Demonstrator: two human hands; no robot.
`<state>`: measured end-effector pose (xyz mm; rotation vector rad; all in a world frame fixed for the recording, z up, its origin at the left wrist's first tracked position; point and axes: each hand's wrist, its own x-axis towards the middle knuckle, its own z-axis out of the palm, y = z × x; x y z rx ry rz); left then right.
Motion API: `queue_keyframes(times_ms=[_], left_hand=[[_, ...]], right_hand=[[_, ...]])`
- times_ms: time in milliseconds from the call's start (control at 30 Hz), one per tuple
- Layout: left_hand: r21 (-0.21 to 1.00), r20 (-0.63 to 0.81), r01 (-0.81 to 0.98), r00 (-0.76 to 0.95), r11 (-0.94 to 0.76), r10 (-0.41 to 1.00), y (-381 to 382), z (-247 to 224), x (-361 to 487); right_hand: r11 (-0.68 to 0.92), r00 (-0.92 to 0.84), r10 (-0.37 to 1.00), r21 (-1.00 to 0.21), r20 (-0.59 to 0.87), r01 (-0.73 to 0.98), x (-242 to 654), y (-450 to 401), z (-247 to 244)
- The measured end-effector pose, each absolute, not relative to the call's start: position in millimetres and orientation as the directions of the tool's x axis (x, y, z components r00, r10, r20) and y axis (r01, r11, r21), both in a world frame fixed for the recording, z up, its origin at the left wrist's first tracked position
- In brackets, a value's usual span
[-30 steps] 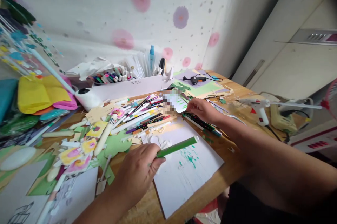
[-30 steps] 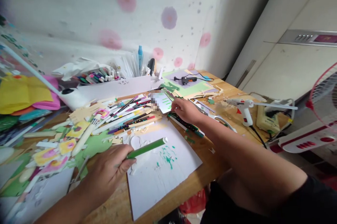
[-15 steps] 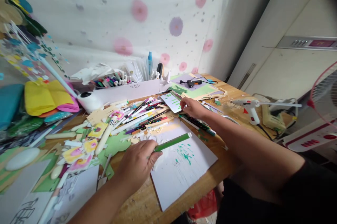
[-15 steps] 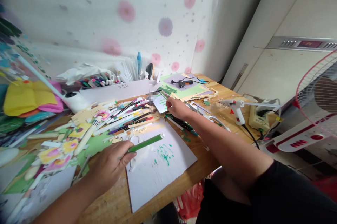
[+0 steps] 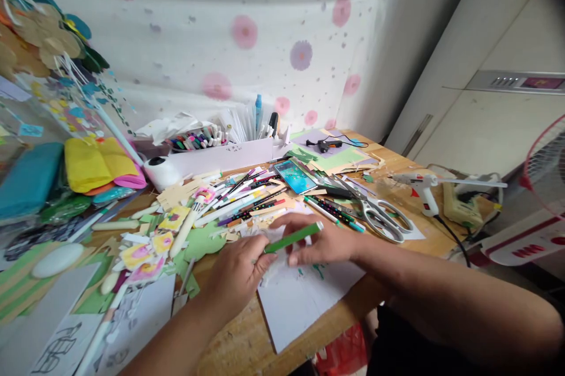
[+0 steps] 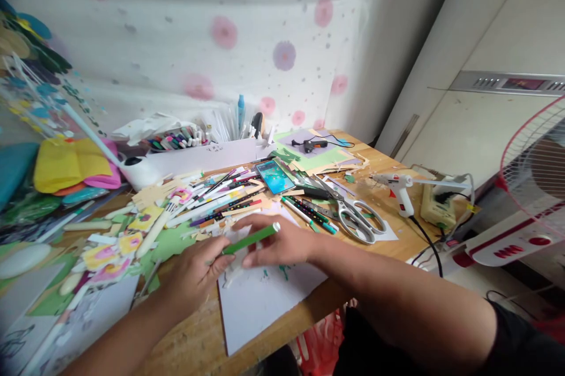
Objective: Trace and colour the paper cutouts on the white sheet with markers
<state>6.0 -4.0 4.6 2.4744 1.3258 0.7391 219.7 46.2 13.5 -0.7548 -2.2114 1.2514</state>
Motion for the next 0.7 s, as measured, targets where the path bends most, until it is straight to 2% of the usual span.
queue_keyframes(times_ms=[33,100,167,267,367,533,700], left_hand=[[0.439,0.323,0.688,0.479,-0.577,0.816,-4.7,4.4,6.8],[0.449,0.324,0.662,0.505,-0.6,0.8,-6.2,4.7,7.8],[0.443,0.316,0.666,0.51,-0.6,0.8,-8.0,5.7,8.1],[0.396,0.313,0.716,0.483,-0.575,0.818,-11.4,7.0,8.8],[0.343,0.321,0.742,0.483,-0.576,0.814,-14.7,6.3,11.6],[0.298,0.304,0.781,0.467,-0.548,0.83,-13.4,3.8,11.5],[0.315,0.266,0.879,0.28,-0.358,0.922,-5.1,5.9,-2.0]], right_hand=[[0.313,-0.733,0.658,-0.948,0.173,0.057,208.7,36.5,12.2],[0.166,-0.576,0.788,-0.976,0.219,-0.144,191.8,23.9,11.7],[0.112,-0.488,0.86,-0.988,0.15,-0.107,184.9,18.4,14.2],[0.043,-0.492,0.868,-0.997,0.07,-0.067,189.8,16.3,17.0],[-0.006,-0.5,0.864,-0.991,0.06,-0.131,199.3,15.6,13.0],[-0.028,-0.534,0.845,-0.995,0.026,-0.092,210.0,18.3,4.1],[-0.049,-0.319,0.947,-0.969,0.032,-0.243,223.9,35.2,6.3]])
